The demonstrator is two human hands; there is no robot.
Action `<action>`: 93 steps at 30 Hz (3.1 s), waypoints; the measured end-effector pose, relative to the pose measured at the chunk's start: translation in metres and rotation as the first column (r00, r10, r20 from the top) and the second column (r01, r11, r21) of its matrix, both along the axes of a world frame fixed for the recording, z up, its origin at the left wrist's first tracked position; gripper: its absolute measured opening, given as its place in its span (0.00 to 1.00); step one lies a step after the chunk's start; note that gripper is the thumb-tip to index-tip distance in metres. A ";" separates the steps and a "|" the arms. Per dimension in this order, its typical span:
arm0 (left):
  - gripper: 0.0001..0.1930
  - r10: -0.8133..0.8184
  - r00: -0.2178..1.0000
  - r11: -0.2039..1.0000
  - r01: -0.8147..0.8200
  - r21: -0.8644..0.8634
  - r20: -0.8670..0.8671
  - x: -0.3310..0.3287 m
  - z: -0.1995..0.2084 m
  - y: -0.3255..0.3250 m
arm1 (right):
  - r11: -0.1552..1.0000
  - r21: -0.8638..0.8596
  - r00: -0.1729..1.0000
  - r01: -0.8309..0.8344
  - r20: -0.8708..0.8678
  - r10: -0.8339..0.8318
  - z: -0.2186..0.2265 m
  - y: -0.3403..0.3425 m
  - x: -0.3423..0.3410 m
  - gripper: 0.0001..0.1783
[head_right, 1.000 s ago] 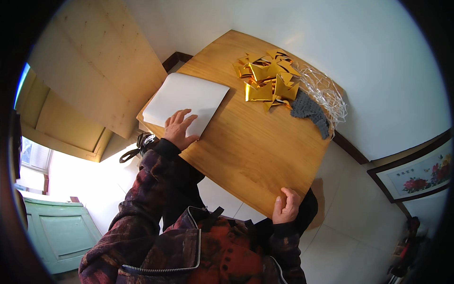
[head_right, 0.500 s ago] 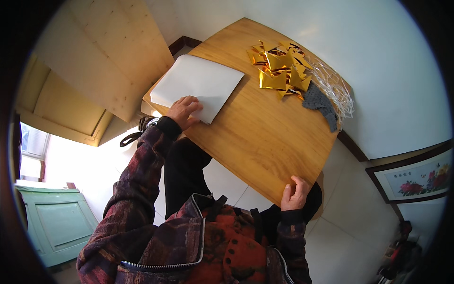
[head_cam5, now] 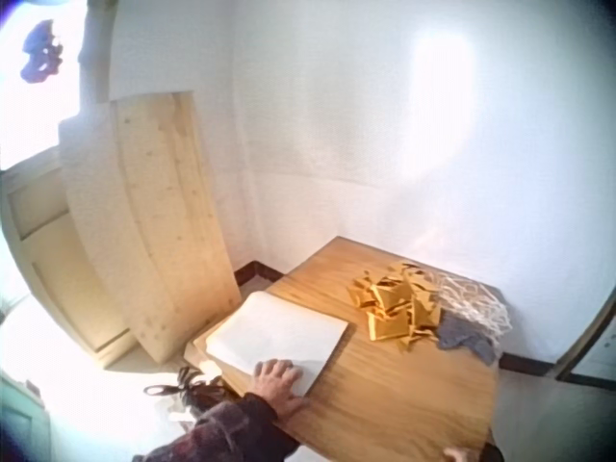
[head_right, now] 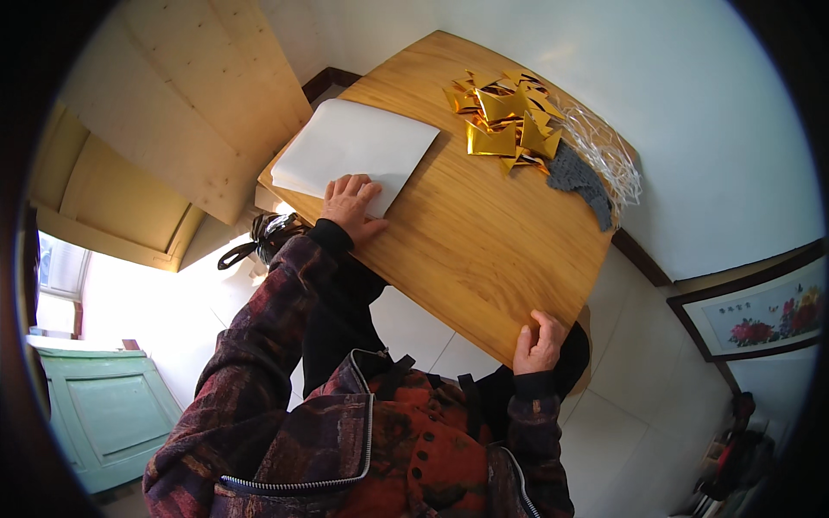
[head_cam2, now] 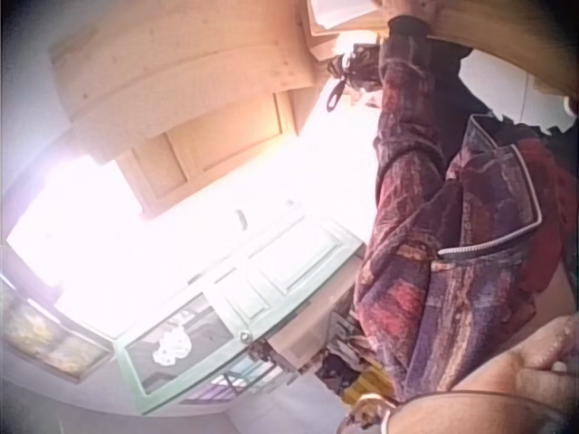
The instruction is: The person folds a gold-colored sheet of paper on a wooden table, repeatedly creasing edges and corners to form a triangular packet. They place the finished packet with others on the table and then pick up a new sheet to begin another fold.
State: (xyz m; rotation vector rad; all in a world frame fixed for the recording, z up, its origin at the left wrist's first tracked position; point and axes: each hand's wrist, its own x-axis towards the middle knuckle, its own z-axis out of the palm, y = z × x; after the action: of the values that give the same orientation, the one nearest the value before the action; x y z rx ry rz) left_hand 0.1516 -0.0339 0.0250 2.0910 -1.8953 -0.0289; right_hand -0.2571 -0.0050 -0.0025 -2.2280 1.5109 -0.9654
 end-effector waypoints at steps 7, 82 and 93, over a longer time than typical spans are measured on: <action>0.21 -0.003 0.995 0.983 -0.015 -0.182 -0.096 -0.002 -0.014 0.002 | 1.000 0.012 1.000 0.005 0.020 -0.005 0.002 0.001 0.002 0.16; 0.05 0.102 0.899 0.992 -0.125 -0.025 -0.425 0.019 -0.004 -0.014 | 0.999 0.022 0.999 0.026 0.037 -0.026 0.004 0.000 0.003 0.17; 0.03 -0.464 0.855 0.782 0.518 -0.348 0.231 -0.142 0.032 0.024 | 1.000 0.006 0.993 0.017 0.114 -0.017 0.013 0.005 0.007 0.23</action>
State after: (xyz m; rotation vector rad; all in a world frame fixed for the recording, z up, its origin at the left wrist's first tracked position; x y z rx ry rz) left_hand 0.0092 -0.0097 0.0574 1.3176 -2.2509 0.3596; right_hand -0.2503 -0.0004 0.0101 -2.1211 1.4829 -1.0735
